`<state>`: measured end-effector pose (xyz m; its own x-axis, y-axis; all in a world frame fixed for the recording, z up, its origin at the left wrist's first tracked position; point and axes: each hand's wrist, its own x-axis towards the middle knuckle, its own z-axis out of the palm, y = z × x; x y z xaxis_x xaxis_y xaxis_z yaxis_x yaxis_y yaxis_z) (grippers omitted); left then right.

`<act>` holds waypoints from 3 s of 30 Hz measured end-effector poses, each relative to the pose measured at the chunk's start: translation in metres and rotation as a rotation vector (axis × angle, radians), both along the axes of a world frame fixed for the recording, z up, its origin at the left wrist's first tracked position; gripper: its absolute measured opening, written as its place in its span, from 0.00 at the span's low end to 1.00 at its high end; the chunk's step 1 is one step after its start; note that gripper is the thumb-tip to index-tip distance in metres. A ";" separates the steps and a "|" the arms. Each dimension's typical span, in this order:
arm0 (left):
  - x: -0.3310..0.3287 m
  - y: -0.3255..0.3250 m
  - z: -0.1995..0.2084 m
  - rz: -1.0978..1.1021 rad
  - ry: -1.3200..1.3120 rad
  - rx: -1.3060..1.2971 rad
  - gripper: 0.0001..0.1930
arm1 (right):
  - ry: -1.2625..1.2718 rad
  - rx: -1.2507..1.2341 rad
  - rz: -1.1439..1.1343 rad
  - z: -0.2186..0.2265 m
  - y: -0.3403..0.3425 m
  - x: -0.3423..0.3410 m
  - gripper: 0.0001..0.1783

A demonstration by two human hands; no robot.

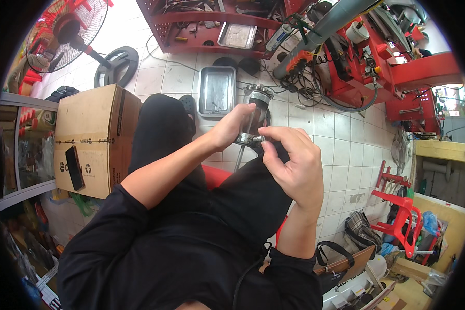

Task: The person sits on a stool and assembles a mechanical part, likely a starter motor, by hand. They insert a small metal pin into the part and then use a wrench to tighten a bolt on the assembly.

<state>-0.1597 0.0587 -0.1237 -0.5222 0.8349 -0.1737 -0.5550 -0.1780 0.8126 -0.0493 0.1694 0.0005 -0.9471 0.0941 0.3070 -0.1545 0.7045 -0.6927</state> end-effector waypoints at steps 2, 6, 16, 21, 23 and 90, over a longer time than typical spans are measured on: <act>-0.001 0.000 -0.001 -0.021 0.017 0.002 0.25 | -0.007 0.001 0.015 0.000 0.001 0.000 0.12; 0.000 0.001 -0.001 -0.041 -0.077 -0.001 0.24 | 0.007 -0.028 0.053 -0.001 0.002 -0.001 0.13; -0.002 0.000 -0.004 -0.051 -0.101 0.040 0.24 | -0.010 0.003 0.046 0.003 -0.003 -0.002 0.11; 0.000 -0.001 0.004 -0.058 -0.067 0.005 0.24 | 0.037 0.243 -0.014 0.002 0.003 0.000 0.12; 0.000 -0.002 0.006 -0.062 -0.055 0.006 0.24 | 0.026 0.264 -0.037 0.005 0.001 -0.001 0.13; -0.003 -0.002 -0.010 0.098 0.125 -0.120 0.15 | 0.030 0.297 0.020 0.017 -0.012 0.002 0.11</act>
<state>-0.1624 0.0571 -0.1332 -0.6238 0.7562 -0.1973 -0.4328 -0.1241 0.8929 -0.0468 0.1576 0.0179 -0.9380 -0.0222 0.3460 -0.1873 0.8724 -0.4516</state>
